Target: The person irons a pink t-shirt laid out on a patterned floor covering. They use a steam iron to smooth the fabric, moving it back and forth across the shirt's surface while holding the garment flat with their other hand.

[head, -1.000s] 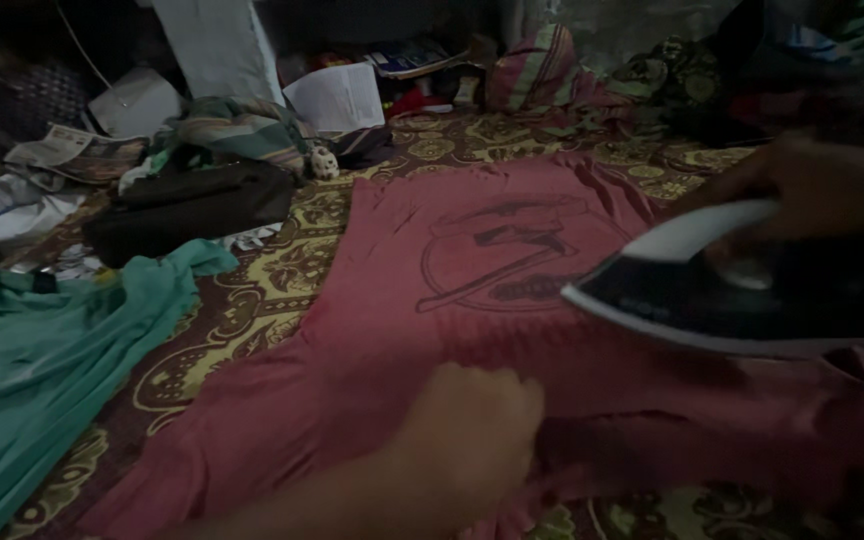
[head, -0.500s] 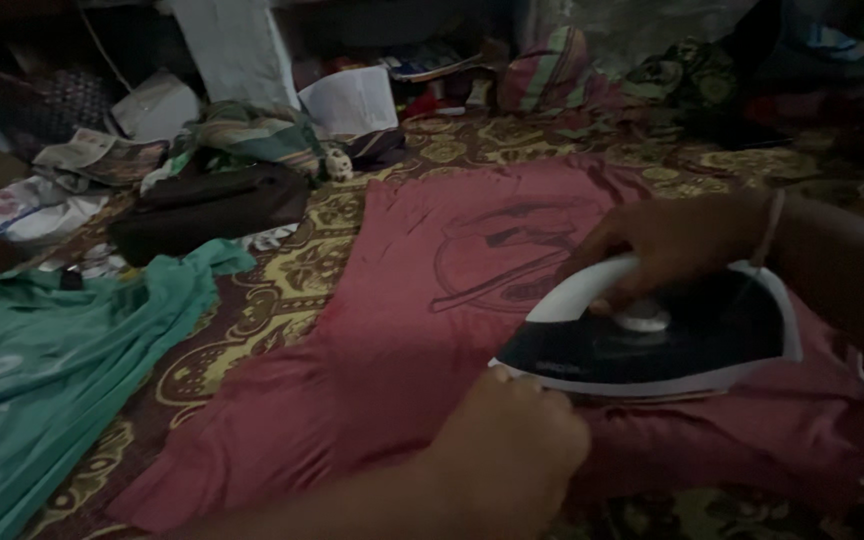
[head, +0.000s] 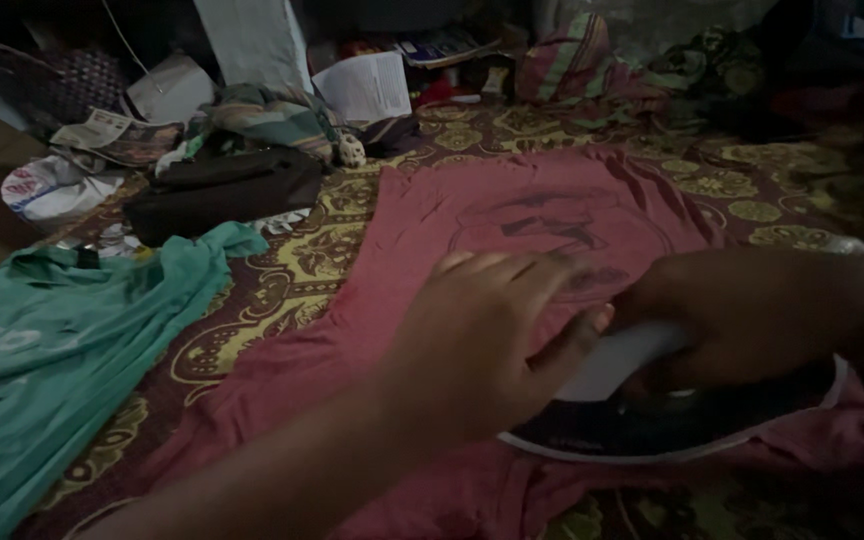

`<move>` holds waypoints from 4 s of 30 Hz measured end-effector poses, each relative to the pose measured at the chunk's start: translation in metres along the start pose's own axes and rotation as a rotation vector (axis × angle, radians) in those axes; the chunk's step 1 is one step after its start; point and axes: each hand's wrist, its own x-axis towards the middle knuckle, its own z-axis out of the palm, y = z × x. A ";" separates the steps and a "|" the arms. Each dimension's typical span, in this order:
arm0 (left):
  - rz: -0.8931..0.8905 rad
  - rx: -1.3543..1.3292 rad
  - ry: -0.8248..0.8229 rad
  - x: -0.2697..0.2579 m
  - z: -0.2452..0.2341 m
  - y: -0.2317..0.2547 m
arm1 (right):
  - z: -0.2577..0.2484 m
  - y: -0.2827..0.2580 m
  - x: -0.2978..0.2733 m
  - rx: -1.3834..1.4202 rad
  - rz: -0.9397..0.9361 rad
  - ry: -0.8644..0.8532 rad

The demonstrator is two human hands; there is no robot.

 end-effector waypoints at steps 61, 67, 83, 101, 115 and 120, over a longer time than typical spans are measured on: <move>-0.211 0.061 0.084 -0.112 0.037 -0.077 | 0.007 0.053 0.015 0.255 -0.107 -0.010; -0.206 0.039 -0.019 -0.112 0.040 -0.077 | 0.016 0.052 -0.013 0.148 -0.029 -0.047; 0.562 0.160 -0.399 -0.038 0.071 -0.074 | 0.049 0.167 -0.052 0.138 0.265 0.034; 0.562 -0.473 -0.414 0.025 0.224 -0.016 | 0.100 0.212 -0.098 0.290 0.424 0.098; 0.503 0.147 -0.295 0.103 0.169 0.045 | 0.059 0.222 -0.085 -0.087 0.798 0.226; 0.289 0.319 -0.300 0.136 0.191 0.062 | 0.095 0.214 -0.074 -0.164 0.840 0.139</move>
